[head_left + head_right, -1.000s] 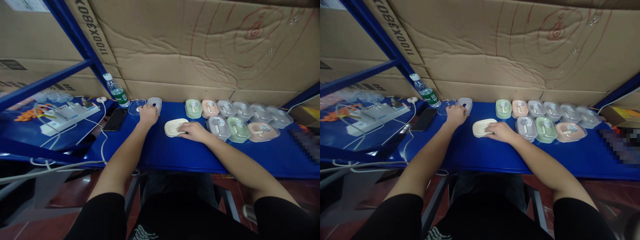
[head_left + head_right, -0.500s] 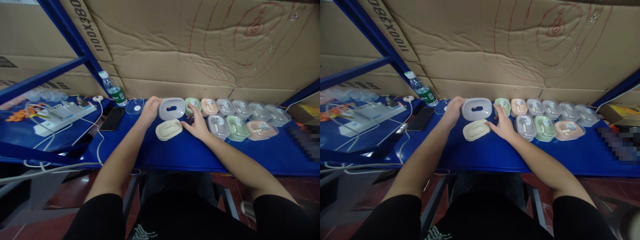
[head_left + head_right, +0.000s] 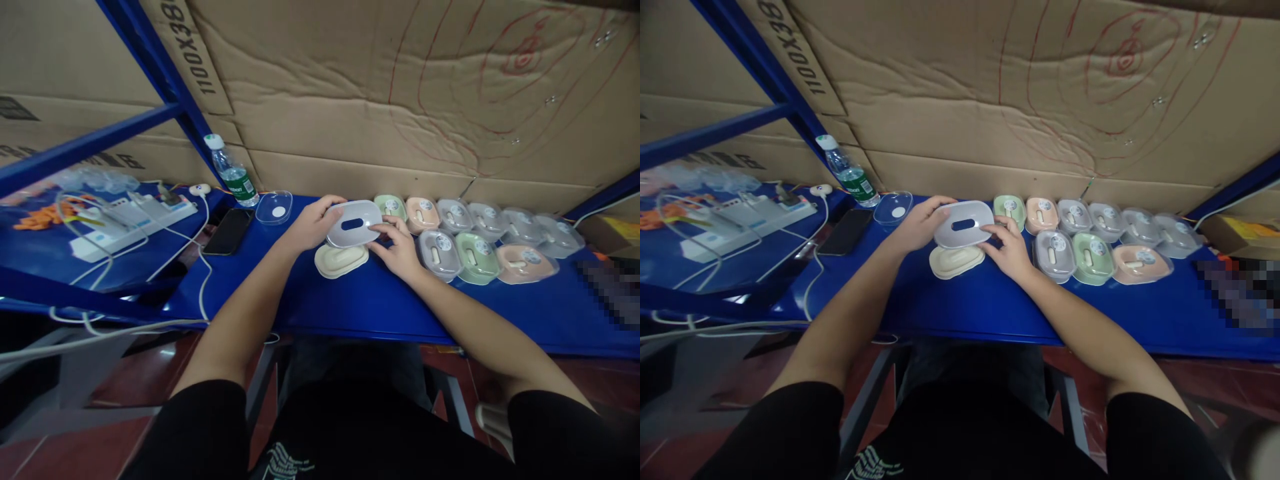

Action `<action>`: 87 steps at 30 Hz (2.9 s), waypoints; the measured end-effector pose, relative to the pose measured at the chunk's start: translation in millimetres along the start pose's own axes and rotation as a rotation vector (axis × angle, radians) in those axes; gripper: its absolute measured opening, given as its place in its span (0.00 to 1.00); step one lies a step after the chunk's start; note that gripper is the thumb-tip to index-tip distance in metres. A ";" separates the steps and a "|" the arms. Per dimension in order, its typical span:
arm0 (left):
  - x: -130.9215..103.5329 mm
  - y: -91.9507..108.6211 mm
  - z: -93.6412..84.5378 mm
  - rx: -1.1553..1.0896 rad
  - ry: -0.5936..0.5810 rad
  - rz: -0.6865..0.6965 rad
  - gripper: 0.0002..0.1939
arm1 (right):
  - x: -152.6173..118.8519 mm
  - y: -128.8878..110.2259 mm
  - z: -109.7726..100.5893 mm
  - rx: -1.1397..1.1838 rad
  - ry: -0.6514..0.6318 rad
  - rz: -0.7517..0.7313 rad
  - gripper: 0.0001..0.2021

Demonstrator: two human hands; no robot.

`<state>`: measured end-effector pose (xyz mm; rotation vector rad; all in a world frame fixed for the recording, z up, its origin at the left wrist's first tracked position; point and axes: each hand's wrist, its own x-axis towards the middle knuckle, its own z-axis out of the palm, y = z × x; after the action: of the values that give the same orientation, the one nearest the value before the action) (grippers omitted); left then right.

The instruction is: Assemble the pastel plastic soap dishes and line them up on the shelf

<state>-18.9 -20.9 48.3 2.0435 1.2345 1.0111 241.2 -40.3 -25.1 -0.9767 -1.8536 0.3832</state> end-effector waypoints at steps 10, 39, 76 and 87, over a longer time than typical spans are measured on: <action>-12.8 -4.7 -19.2 0.648 -0.325 -0.081 0.17 | -2.2 2.0 7.1 -0.019 -0.184 -0.054 0.17; 5.4 -59.7 -33.9 0.879 -0.006 -0.543 0.17 | -0.2 3.4 -4.0 -0.179 -0.506 -0.107 0.21; 2.3 -5.4 21.5 -0.359 0.164 -0.292 0.15 | 7.2 2.9 -12.2 -0.163 0.028 -0.087 0.25; 1.7 -14.6 16.2 0.000 0.117 -0.103 0.28 | 6.6 -0.2 -8.3 -0.190 -0.222 -0.101 0.34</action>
<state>-12.3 -14.1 28.5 1.9226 1.3851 1.0942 246.9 -36.6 -17.0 -0.9940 -2.1633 0.2665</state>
